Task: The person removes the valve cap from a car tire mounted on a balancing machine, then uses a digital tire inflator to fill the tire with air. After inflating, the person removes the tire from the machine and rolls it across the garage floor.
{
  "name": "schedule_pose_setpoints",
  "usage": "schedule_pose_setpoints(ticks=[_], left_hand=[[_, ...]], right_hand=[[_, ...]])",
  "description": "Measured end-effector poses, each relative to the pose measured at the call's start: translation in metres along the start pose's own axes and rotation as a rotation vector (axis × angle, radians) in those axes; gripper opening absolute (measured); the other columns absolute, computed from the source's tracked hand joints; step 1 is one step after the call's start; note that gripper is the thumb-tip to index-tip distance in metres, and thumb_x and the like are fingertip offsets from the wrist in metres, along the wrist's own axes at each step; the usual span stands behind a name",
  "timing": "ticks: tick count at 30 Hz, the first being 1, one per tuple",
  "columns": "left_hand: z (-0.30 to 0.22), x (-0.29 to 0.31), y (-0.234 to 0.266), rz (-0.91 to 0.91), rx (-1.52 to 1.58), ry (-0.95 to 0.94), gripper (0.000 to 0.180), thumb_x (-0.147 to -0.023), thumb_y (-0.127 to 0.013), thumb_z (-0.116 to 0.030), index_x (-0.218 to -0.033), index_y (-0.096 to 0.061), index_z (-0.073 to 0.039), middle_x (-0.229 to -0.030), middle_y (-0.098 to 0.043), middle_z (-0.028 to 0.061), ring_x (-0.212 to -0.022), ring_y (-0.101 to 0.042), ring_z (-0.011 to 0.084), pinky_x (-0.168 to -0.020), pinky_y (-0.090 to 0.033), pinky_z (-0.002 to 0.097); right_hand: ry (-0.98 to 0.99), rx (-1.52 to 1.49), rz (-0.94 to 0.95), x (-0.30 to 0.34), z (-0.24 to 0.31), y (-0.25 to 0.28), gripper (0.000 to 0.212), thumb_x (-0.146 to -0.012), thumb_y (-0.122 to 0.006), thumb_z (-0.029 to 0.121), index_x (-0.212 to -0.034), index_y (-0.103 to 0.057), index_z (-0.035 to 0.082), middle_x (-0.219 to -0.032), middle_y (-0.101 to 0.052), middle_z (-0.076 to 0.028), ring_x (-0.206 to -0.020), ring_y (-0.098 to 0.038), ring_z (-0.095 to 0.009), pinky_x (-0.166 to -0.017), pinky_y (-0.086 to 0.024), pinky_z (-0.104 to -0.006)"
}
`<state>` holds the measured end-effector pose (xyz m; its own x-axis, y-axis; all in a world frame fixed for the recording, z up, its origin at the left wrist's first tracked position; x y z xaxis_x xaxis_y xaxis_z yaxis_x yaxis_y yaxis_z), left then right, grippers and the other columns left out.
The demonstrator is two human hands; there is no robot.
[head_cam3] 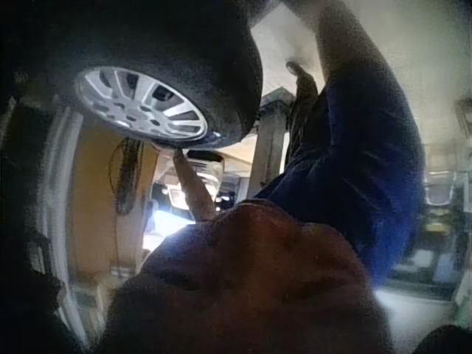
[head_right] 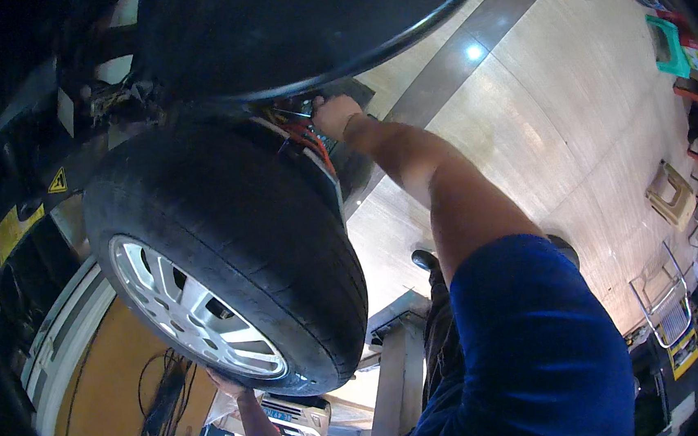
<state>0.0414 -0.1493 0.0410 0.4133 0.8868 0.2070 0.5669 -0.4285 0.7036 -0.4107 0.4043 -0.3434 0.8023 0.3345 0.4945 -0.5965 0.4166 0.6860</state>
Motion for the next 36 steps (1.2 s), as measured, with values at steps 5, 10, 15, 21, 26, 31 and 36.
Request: schedule_pose_setpoints(ticks=[5,10,15,21,26,31,36], left_hand=[[-0.004,0.002,0.003,0.018,-0.007,-0.083,0.067,-0.108,-0.047,-0.047,-0.155,-0.039,-0.001,-0.154,-0.043,0.0203,-0.135,-0.05,0.0344,-0.112,-0.044,0.0506],[-0.009,0.005,-0.003,0.074,-0.058,-0.141,0.065,-0.108,-0.049,-0.042,-0.156,-0.036,0.0,-0.155,-0.044,0.0187,-0.136,-0.049,0.0323,-0.116,-0.04,0.0456],[-0.001,0.009,-0.009,0.048,0.275,-0.004,0.068,-0.108,-0.052,-0.043,-0.157,-0.034,0.0,-0.156,-0.044,0.017,-0.138,-0.047,0.0292,-0.118,-0.037,0.041],[-0.014,0.013,-0.004,-0.129,-0.066,-0.082,0.076,-0.107,-0.055,-0.046,-0.157,-0.033,0.008,-0.157,-0.045,0.0241,-0.14,-0.047,0.0335,-0.119,-0.034,0.0404],[-0.029,0.025,-0.009,-0.175,-0.182,-0.122,0.078,-0.104,-0.057,-0.048,-0.155,-0.037,0.008,-0.152,-0.05,0.0312,-0.139,-0.051,0.0413,-0.118,-0.037,0.0432],[-0.053,0.037,-0.004,-0.235,-0.212,-0.19,0.078,-0.101,-0.061,-0.05,-0.149,-0.044,0.009,-0.146,-0.052,0.0353,-0.137,-0.051,0.048,-0.116,-0.04,0.0482],[0.009,0.105,0.0,-0.42,0.108,-0.233,0.064,-0.104,-0.059,-0.04,-0.143,-0.05,0.01,-0.139,-0.054,0.0356,-0.13,-0.051,0.0465,-0.115,-0.037,0.0505]], right_hand=[[0.069,0.096,0.052,0.0,0.015,0.006,0.036,-0.099,-0.047,0.018,-0.123,-0.062,-0.006,-0.11,-0.075,-0.024,-0.103,-0.073,-0.041,-0.089,-0.058,-0.0505],[0.116,0.132,0.111,0.0,0.017,0.005,0.034,-0.101,-0.048,0.018,-0.121,-0.063,-0.004,-0.112,-0.074,-0.025,-0.106,-0.072,-0.042,-0.092,-0.057,-0.0497],[0.073,-0.122,-0.068,0.006,-0.001,0.021,0.027,-0.097,-0.057,0.017,-0.115,-0.069,0.001,-0.11,-0.073,-0.026,-0.105,-0.07,-0.044,-0.091,-0.056,-0.0497],[-0.24,-0.921,-0.328,0.124,-0.016,0.122,0.019,-0.095,-0.061,0.01,-0.106,-0.072,0.0,-0.081,-0.07,-0.009,-0.067,-0.063,-0.013,-0.059,-0.05,-0.0314],[0.274,-1.005,-0.354,0.288,0.142,0.248,0.019,-0.099,-0.065,0.005,-0.116,-0.07,-0.002,-0.093,-0.071,-0.006,-0.076,-0.067,-0.011,-0.068,-0.055,-0.0263],[0.827,-0.056,-0.102,0.305,0.342,0.222,0.022,-0.098,-0.063,0.016,-0.115,-0.072,0.005,-0.118,-0.07,-0.016,-0.103,-0.069,-0.038,-0.09,-0.056,-0.0457],[0.839,0.362,-0.056,0.285,0.348,0.186,0.025,-0.101,-0.059,0.026,-0.113,-0.073,0.009,-0.12,-0.068,-0.015,-0.106,-0.068,-0.038,-0.092,-0.055,-0.0498]])
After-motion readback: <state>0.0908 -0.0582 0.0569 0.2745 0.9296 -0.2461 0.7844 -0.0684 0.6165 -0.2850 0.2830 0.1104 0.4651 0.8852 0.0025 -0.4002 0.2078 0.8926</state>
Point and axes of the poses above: each hand's wrist, its own x-axis away from the middle knuckle, its own y-axis out of the back of the hand, z = x × y, the point moved 10 cm from there along -x, towards the middle knuckle
